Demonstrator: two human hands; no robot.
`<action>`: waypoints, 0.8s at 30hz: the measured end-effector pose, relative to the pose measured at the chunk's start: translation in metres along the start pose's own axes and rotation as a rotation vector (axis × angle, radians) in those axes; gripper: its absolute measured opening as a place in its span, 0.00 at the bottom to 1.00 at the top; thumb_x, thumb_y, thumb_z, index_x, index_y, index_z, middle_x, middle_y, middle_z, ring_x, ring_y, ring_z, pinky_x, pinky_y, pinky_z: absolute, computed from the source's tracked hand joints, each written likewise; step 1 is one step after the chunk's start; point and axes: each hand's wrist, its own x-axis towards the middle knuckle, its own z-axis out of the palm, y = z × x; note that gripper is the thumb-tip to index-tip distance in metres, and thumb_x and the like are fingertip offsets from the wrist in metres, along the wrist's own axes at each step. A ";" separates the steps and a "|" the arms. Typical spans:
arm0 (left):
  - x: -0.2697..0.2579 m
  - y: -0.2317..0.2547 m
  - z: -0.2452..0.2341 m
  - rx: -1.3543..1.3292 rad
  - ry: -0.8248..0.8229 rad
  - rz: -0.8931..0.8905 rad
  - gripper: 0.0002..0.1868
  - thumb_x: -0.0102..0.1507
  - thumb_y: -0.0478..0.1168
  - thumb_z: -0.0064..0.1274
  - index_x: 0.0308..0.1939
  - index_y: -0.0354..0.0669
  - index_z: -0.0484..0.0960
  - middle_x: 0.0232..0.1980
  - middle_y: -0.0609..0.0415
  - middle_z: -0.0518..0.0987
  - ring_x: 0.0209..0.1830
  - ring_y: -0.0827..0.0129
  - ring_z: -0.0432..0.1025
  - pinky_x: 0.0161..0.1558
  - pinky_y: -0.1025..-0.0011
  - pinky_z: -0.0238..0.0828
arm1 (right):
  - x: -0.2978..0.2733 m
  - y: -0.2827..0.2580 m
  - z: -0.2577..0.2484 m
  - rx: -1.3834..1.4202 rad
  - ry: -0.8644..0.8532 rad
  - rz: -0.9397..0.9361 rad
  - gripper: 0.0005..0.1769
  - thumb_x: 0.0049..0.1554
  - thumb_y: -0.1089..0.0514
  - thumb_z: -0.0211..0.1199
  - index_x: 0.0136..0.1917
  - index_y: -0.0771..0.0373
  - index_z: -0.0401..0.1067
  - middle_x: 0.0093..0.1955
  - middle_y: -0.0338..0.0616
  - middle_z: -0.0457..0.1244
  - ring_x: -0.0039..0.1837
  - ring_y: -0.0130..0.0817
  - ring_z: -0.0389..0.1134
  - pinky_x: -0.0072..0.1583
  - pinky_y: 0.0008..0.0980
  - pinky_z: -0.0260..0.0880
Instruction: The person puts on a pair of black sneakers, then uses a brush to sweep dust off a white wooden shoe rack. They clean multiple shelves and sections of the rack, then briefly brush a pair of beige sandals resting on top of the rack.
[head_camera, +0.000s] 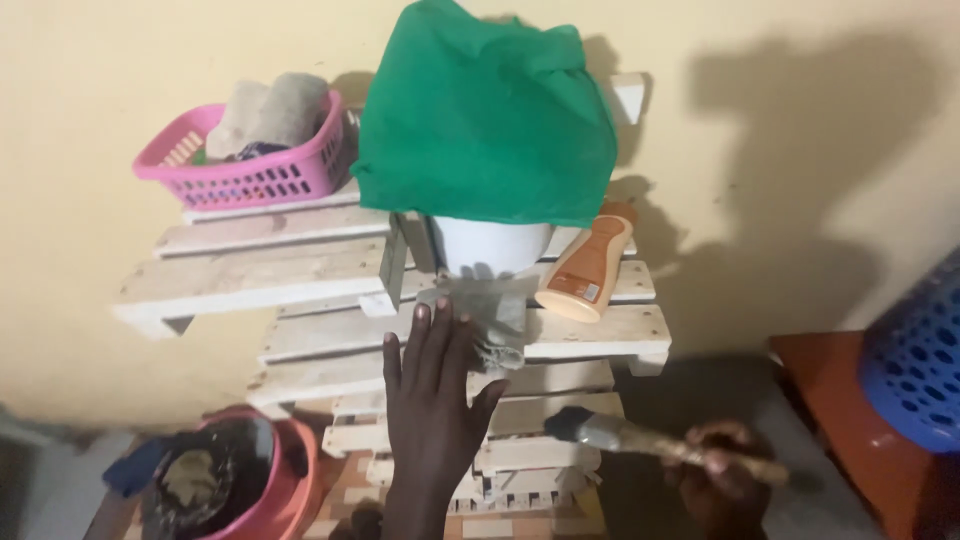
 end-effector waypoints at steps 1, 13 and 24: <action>0.007 -0.008 0.002 -0.034 -0.022 0.007 0.32 0.49 0.42 0.66 0.57 0.38 0.79 0.72 0.41 0.68 0.75 0.43 0.58 0.69 0.41 0.45 | 0.003 -0.012 0.013 0.063 0.003 0.003 0.14 0.63 0.51 0.67 0.49 0.65 0.74 0.40 0.51 0.69 0.38 0.36 0.74 0.39 0.37 0.75; 0.035 -0.007 0.011 -0.304 0.196 -0.048 0.14 0.67 0.47 0.45 0.39 0.41 0.81 0.33 0.47 0.78 0.33 0.49 0.74 0.35 0.53 0.68 | 0.107 -0.108 0.079 0.118 0.267 -0.046 0.10 0.69 0.56 0.61 0.60 0.61 0.66 0.47 0.46 0.65 0.46 0.35 0.68 0.46 0.34 0.71; 0.101 0.075 0.031 0.162 -0.454 -0.255 0.32 0.61 0.58 0.52 0.69 0.59 0.74 0.45 0.51 0.83 0.29 0.53 0.80 0.28 0.55 0.77 | 0.161 -0.118 0.116 -0.529 -0.038 -0.264 0.18 0.63 0.64 0.64 0.65 0.67 0.67 0.58 0.46 0.66 0.57 0.25 0.66 0.57 0.26 0.70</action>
